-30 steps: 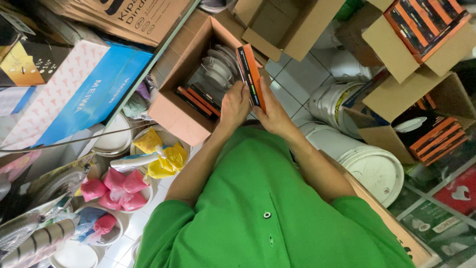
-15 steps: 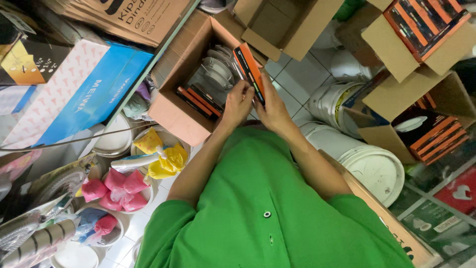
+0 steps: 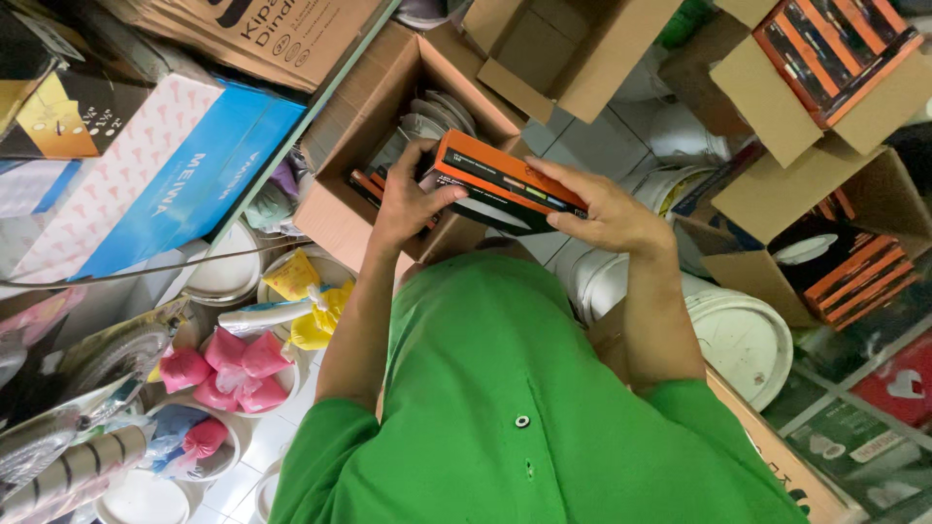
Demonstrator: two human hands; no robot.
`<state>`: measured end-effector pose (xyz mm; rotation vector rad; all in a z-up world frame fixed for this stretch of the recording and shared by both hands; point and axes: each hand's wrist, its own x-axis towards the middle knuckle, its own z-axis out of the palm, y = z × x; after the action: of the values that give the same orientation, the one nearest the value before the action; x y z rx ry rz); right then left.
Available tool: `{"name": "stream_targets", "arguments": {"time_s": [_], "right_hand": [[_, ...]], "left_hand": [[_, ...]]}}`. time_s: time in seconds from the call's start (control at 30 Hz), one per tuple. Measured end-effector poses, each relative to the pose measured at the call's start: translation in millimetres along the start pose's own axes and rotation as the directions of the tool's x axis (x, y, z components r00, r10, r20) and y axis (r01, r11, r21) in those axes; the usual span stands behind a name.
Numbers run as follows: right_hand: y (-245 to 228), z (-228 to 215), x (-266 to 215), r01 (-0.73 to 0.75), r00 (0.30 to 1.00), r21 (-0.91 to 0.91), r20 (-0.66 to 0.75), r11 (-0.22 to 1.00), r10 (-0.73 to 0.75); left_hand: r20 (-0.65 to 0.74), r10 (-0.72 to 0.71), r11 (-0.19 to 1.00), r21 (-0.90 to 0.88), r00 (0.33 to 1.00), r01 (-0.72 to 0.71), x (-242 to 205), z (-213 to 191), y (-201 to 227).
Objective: The person takes a circular white light fixture from a pile, places it inside a black and orange retail box, and inserts instructional papers before closing the box flaps.
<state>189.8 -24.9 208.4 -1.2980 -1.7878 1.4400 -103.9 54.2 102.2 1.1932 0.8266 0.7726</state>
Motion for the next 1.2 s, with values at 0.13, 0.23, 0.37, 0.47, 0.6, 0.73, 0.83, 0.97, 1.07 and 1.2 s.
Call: {"name": "stream_targets", "arguments": {"time_s": [0.13, 0.23, 0.37, 0.47, 0.6, 0.73, 0.83, 0.97, 1.07, 1.2], "right_hand": [[-21.4, 6.0, 11.6, -0.142, 0.98, -0.291, -0.176, 0.946, 0.093], [-26.6, 17.2, 24.3, -0.232, 0.957, -0.412, -0.261, 0.881, 0.13], [-21.5, 36.6, 39.2, -0.144, 0.961, -0.48, -0.278, 0.865, 0.006], [-17.4, 53.0, 43.1, -0.018, 0.951, -0.56, -0.265, 0.828, -0.159], [-26.0, 67.4, 48.3, -0.065, 0.977, -0.53, -0.208, 0.846, -0.055], [-28.8, 73.5, 52.9, -0.025, 0.979, -0.503, -0.185, 0.864, -0.08], [-31.1, 76.1, 49.3, 0.003, 0.973, -0.509, -0.198, 0.861, -0.12], [-29.5, 65.5, 48.6, -0.014, 0.968, -0.562, -0.216, 0.827, -0.13], [-25.1, 49.6, 45.3, -0.088, 0.954, -0.553, -0.287, 0.829, -0.09], [-5.0, 20.6, 36.8, -0.017, 0.915, -0.277, -0.393, 0.961, -0.097]], "left_hand": [[-0.092, 0.219, 0.935, 0.303, 0.971, -0.182, -4.1, -0.2, -4.2], [-0.116, 0.225, 0.92, 0.353, 0.968, -0.171, -6.1, 2.8, -7.4], [-0.165, 0.245, 0.888, 0.433, 0.955, -0.153, -11.2, 7.5, -8.8], [-0.224, 0.207, 0.894, 0.44, 0.952, -0.09, -27.5, 7.0, -12.4], [-0.266, 0.171, 0.886, 0.463, 0.949, -0.03, -42.9, 1.8, -11.5], [-0.27, 0.178, 0.891, 0.453, 0.946, -0.038, -54.8, -2.3, -9.3], [-0.241, 0.207, 0.897, 0.433, 0.948, -0.086, -59.8, -5.6, -9.7], [-0.205, 0.335, 0.752, 0.646, 0.92, -0.129, -51.2, -3.7, -21.7], [-0.364, 0.391, 0.811, 0.57, 0.846, -0.129, -46.7, 4.8, -38.2], [-0.38, 0.028, 0.991, -0.113, 0.925, -0.077, -38.0, 22.8, -66.1]]}}
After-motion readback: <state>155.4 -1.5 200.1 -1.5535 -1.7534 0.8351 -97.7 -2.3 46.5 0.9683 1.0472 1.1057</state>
